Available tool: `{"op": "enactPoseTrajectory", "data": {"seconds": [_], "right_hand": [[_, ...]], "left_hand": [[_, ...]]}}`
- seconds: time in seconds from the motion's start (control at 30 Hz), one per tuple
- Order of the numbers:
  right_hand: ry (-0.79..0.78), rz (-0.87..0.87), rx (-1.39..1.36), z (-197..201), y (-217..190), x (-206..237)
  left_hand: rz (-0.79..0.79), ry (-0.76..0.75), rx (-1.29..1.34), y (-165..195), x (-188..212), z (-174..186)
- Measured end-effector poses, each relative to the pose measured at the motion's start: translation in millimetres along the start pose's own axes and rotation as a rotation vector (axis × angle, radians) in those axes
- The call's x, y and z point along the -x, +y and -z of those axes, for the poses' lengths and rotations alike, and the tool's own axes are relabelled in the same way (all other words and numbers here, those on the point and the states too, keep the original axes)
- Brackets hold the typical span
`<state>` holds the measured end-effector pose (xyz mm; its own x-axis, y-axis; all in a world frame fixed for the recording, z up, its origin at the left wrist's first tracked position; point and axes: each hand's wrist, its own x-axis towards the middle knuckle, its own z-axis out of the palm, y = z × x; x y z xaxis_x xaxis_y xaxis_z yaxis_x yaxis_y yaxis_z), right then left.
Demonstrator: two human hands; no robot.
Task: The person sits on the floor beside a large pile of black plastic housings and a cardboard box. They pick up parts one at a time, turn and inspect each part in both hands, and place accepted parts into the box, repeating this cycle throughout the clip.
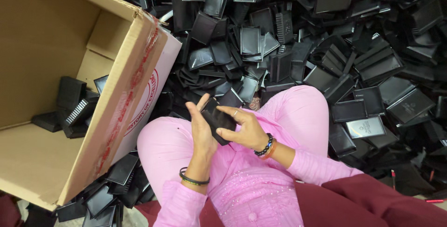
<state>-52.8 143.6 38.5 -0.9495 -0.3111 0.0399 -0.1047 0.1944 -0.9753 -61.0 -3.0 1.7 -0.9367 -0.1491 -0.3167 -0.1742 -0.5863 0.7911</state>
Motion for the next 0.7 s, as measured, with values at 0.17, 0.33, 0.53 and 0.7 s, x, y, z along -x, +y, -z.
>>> {"op": "enactPoseTrajectory", "data": {"seconds": [0.17, 0.33, 0.53, 0.7], "right_hand": [[-0.009, 0.155, 0.122, -1, 9, 0], [-0.133, -0.235, -0.600, 9, 25, -5], [-0.227, -0.429, -0.721, 3, 47, 3], [-0.193, -0.254, -0.064, 18, 79, -25]], "left_hand": [[-0.034, 0.113, 0.026, -5, 8, -4], [-0.027, 0.050, 0.204, 19, 10, 3], [-0.047, -0.057, 0.097, 53, 22, -19], [-0.572, -0.081, -0.573, 155, 29, 12]]}}
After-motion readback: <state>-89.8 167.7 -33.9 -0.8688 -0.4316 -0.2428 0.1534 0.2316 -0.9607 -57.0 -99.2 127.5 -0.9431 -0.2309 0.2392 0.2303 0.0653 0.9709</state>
